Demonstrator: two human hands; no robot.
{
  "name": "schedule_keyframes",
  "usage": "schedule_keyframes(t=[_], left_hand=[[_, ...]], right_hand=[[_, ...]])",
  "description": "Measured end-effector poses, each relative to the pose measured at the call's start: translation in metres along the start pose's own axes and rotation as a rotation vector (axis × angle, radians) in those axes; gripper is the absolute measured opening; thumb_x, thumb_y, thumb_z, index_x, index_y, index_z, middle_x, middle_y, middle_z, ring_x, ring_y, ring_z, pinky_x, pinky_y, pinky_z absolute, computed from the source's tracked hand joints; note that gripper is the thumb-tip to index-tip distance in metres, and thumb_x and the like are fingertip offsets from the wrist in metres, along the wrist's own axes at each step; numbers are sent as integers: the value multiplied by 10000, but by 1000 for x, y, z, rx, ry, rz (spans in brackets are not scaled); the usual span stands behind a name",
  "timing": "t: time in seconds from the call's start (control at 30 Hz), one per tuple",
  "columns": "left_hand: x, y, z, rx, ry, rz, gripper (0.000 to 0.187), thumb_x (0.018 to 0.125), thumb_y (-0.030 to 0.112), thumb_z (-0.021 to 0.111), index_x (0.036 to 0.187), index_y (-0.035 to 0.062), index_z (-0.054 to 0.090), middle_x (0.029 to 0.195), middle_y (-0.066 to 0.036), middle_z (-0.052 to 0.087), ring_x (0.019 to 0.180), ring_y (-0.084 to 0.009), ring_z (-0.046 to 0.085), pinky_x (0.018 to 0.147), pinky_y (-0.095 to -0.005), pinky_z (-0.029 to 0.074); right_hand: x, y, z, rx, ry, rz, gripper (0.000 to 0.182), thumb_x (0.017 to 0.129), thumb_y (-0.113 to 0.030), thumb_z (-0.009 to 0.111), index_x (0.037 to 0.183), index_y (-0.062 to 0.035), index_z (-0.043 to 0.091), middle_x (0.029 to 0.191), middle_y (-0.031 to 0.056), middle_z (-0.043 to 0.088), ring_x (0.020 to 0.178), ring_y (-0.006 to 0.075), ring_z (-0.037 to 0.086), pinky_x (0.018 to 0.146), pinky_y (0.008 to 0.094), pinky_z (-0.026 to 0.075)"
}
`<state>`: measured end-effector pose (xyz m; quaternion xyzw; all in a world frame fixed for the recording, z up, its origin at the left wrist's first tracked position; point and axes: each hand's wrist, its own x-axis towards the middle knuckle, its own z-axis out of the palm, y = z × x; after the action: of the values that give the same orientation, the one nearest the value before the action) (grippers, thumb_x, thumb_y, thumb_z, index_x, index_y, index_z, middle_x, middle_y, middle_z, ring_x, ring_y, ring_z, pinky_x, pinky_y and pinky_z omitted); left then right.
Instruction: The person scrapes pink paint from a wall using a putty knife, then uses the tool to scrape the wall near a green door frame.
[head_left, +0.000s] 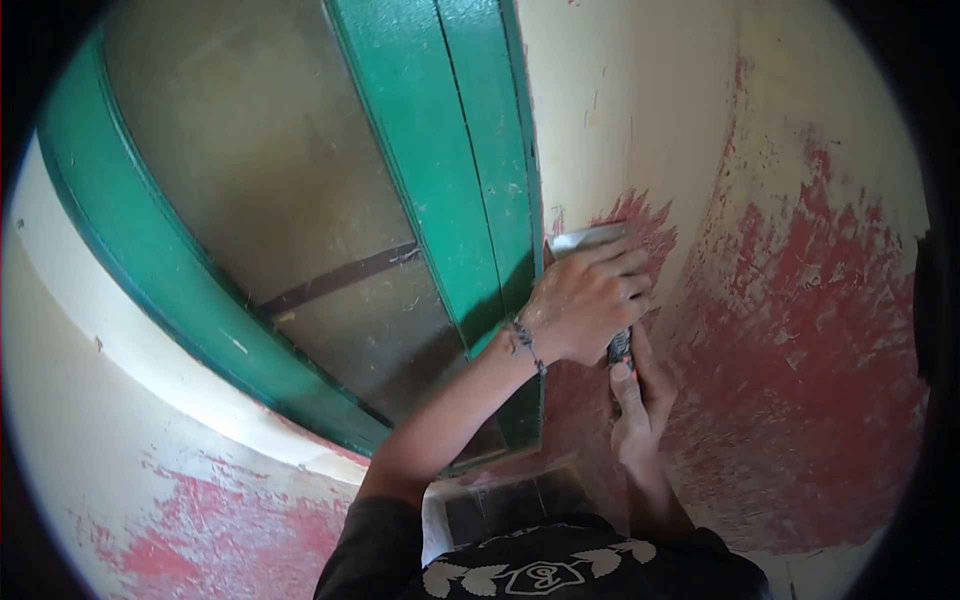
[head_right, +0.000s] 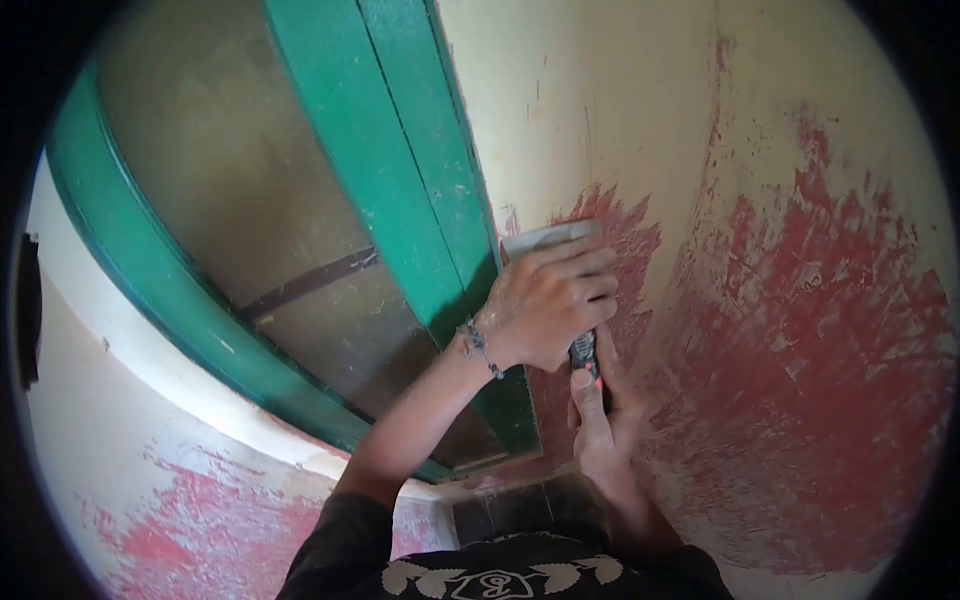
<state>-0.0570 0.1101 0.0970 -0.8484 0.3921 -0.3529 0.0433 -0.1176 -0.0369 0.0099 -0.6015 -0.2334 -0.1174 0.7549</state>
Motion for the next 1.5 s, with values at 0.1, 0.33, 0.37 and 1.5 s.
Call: schedule_keyframes(t=[0.1,0.33,0.37,1.5], left_hand=[[9,-9,-2,56,-51,35,305,612,195,746,904,109,767,1126,-70,728,1273,-267,604,1155,-414,433],[5,-2,0,38,-81,10,293,636,196,735,914,112,773,1146,-63,728,1269,-265,610,1166,-406,423],[2,-1,7,36,-45,3,288,639,195,734,912,113,772,1147,-60,728,1267,-261,612,1166,-406,423],[16,-15,-18,162,-58,38,309,580,197,756,883,133,768,1088,-42,731,1226,-281,625,1032,-387,532]], right_hand=[[12,-4,-2,-1,-3,-6,537,1039,-190,539,1508,51,439,705,-34,507,537,29,400,482,210,318],[4,-7,1,-11,17,20,538,1031,-184,536,1506,52,443,674,-46,496,527,19,386,475,211,296],[-4,4,-2,-7,7,31,539,1032,-183,536,1507,53,440,678,-45,499,528,19,384,475,211,296],[24,1,0,-62,5,-78,515,1061,-213,520,1514,21,449,675,-44,482,532,31,405,479,227,337]])
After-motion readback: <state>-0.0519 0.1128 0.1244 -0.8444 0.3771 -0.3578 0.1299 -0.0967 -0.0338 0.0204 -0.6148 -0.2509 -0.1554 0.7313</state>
